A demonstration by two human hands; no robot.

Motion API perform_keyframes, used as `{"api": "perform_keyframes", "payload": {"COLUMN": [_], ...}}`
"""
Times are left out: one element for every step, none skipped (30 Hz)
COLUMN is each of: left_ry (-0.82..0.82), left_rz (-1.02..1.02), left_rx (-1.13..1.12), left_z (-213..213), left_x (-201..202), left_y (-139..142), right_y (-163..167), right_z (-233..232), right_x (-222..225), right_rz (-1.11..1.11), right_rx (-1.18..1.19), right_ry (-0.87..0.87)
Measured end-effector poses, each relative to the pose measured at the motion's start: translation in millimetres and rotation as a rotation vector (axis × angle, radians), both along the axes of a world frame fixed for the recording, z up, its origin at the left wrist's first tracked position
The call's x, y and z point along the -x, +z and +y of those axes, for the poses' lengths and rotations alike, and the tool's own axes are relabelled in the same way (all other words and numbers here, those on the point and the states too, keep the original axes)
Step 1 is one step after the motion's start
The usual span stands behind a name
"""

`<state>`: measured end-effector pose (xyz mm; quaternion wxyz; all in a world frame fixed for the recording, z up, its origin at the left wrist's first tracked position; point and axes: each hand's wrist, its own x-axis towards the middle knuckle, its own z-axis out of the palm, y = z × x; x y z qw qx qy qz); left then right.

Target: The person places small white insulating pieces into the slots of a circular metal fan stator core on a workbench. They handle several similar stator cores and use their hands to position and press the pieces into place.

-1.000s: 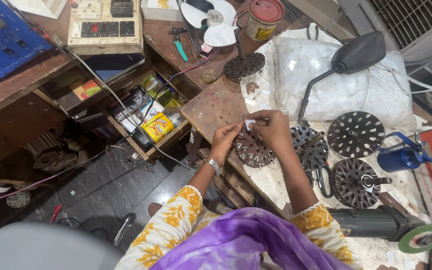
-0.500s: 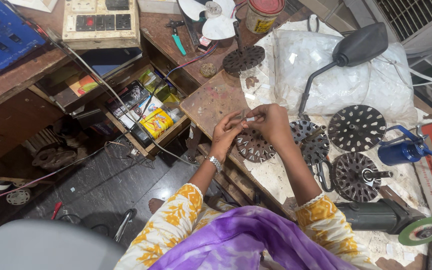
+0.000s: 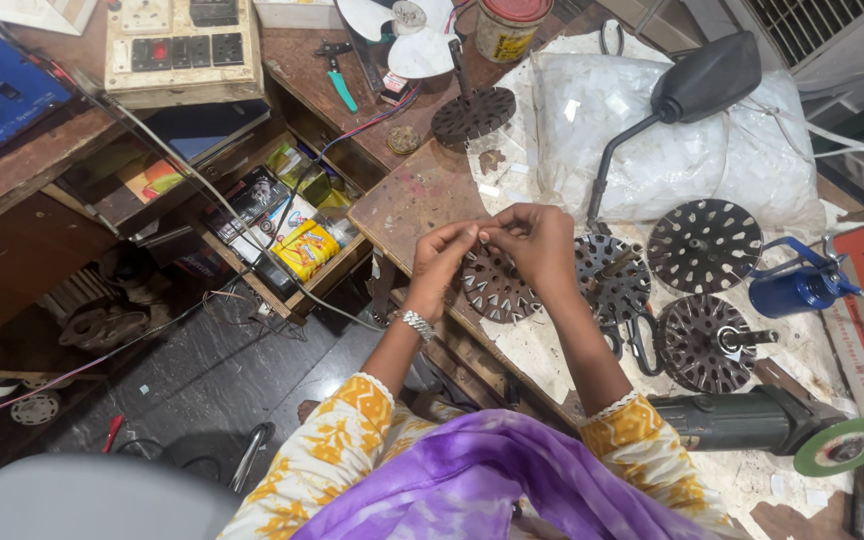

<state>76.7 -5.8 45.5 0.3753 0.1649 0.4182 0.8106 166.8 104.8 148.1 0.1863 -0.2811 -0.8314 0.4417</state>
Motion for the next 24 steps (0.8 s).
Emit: {"api": "perform_keyframes", "payload": {"left_ry": [-0.008,-0.015,-0.021,-0.02,-0.019,-0.016,-0.008,0.0,0.008,0.031,0.053,0.075,0.091,0.106,0.121,0.12,0.118,0.117,0.122,0.125,0.129,0.11,0.091,0.072], "left_rz": [0.049,0.099,0.148,0.139,0.13,0.123,0.124,0.125,0.126,0.145,0.164,0.183,0.187,0.191,0.195,0.2,0.205,0.21,0.234,0.259,0.284,0.292,0.299,0.307], "left_rx": [0.008,0.016,0.023,0.02,0.017,0.014,0.016,0.016,0.016,0.019,0.021,0.023,0.027,0.03,0.034,0.038,0.041,0.044,0.057,0.069,0.081,0.075,0.068,0.061], "left_z": [-2.6,-5.7,-7.2,-7.6,-8.7,-9.5,-9.8,-9.6,-9.3,-9.0,-8.0,-7.3,-6.7,-5.9,-5.6,-5.2,-4.4,-3.3,-3.0,-1.7,-0.5,0.4,1.0,1.9], "left_x": [1.8,3.7,4.0,3.2,2.7,2.5,2.5,2.8,3.0,3.4,3.4,3.7,4.4,4.7,4.3,3.7,2.7,1.5,1.2,-0.1,-0.8,-1.2,-1.6,-1.9], "left_y": [0.9,1.5,2.1,2.7,2.9,3.0,2.9,2.8,2.4,1.7,0.9,-0.3,-1.5,-2.9,-4.7,-6.5,-8.1,-9.7,-10.6,-11.6,-12.0,-12.2,-12.4,-12.9], "right_y": [-2.4,-4.6,-6.3,-8.3,-10.4,-12.1,-13.4,-14.3,-14.8,-15.2,-15.4,-15.6,-15.8,-15.8,-16.0,-16.1,-16.2,-16.5,-16.6,-16.8,-17.1,-17.3,-17.6,-18.1], "right_z": [-0.1,0.3,1.3,2.0,2.4,2.9,4.2,5.6,7.6,9.8,11.6,13.0,14.0,15.0,15.4,15.4,15.3,15.0,14.2,13.9,13.2,12.6,12.2,12.2], "right_x": [1.5,1.8,1.7,2.2,2.3,2.1,1.5,0.9,0.1,-0.4,-1.0,-1.4,-1.1,-0.9,-1.3,-1.6,-1.9,-2.6,-2.6,-3.2,-3.1,-2.9,-2.4,-2.3], "right_rz": [0.048,0.097,0.097,0.098,0.099,0.087,0.074,0.062,0.067,0.073,0.079,0.074,0.068,0.062,0.048,0.034,0.02,-0.022,-0.064,-0.106,-0.143,-0.179,-0.216,-0.22], "right_rx": [0.025,0.049,0.068,0.086,0.105,0.115,0.123,0.13,0.157,0.185,0.213,0.199,0.185,0.17,0.152,0.133,0.115,0.057,0.0,-0.059,-0.147,-0.236,-0.325,-0.406], "right_ry": [0.007,0.015,0.014,0.015,0.016,0.017,0.018,0.019,0.035,0.051,0.067,0.075,0.083,0.091,0.091,0.092,0.092,0.075,0.058,0.041,0.036,0.031,0.027,0.045]}}
